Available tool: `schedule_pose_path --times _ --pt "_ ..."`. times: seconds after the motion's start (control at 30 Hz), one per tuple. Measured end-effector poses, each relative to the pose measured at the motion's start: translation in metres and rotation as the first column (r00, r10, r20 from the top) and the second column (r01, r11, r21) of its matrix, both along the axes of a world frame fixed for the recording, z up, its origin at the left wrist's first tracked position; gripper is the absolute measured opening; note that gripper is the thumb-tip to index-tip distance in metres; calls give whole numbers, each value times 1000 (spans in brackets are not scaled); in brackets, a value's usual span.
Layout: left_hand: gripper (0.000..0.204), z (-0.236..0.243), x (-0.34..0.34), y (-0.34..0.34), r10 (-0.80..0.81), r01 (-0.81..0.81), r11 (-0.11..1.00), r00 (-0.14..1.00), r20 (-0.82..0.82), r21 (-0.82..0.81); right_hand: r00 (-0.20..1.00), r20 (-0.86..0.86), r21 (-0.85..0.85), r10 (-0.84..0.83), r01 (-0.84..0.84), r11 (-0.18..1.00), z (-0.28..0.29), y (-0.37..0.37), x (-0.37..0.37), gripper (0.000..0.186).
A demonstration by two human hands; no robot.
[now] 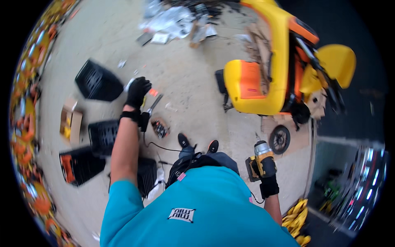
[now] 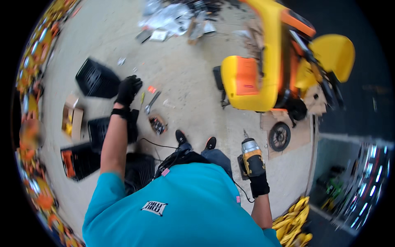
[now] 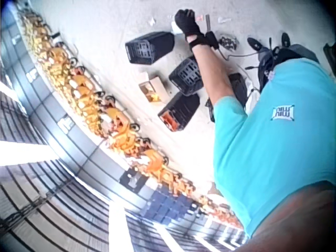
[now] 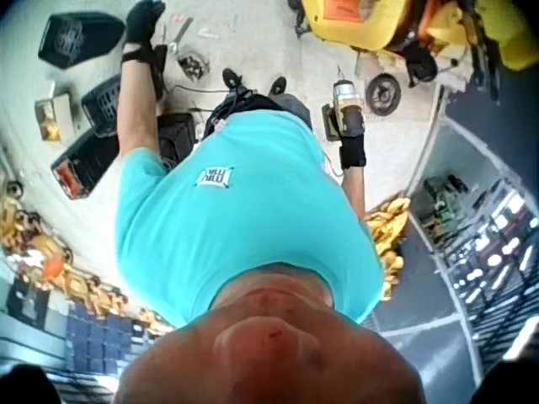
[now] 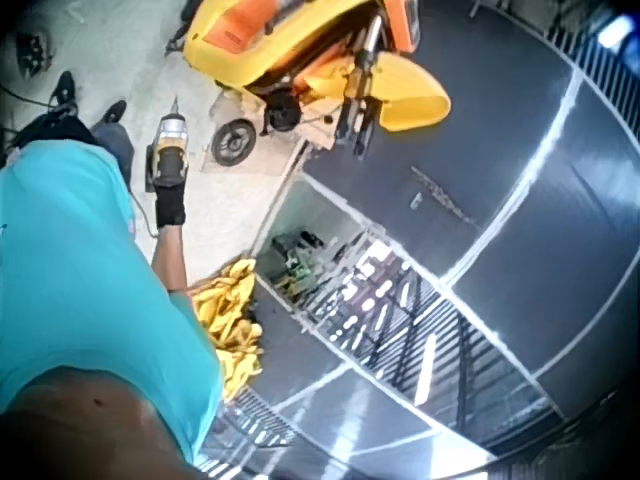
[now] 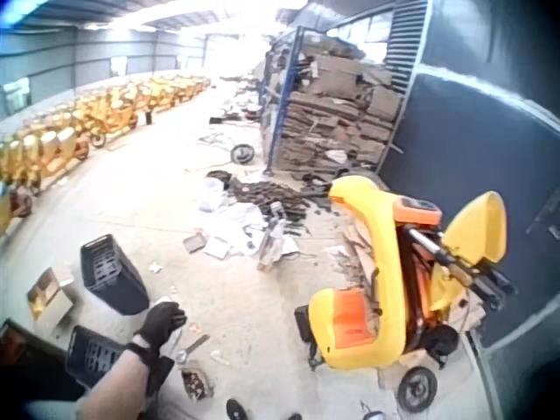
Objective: The person picks up a screw and a wrench from the floor, prepares an impact driver, and uses it to loosen fasteners on the front frame of a yellow scooter. They then remove a yellow plastic cover from the front of the vehicle.
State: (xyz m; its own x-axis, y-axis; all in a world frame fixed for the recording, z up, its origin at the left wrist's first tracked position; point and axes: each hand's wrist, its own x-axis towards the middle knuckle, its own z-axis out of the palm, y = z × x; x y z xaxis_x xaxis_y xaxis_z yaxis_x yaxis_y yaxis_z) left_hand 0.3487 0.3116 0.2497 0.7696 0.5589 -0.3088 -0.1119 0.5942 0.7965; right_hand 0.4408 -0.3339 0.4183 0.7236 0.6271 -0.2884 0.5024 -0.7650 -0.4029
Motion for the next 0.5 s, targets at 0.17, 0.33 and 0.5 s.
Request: schedule_pose_path --times 0.17,0.33,0.5 --pt "37 219 148 -100 -189 195 909 981 -55 368 963 87 239 -256 230 943 -30 -59 -16 36" --pt "41 356 240 -227 -487 302 659 870 84 688 663 -492 342 -564 743 575 -80 -124 -19 37" --pt "47 424 330 -345 -649 456 232 730 -212 859 521 -608 407 -599 853 328 -113 -166 -17 35"
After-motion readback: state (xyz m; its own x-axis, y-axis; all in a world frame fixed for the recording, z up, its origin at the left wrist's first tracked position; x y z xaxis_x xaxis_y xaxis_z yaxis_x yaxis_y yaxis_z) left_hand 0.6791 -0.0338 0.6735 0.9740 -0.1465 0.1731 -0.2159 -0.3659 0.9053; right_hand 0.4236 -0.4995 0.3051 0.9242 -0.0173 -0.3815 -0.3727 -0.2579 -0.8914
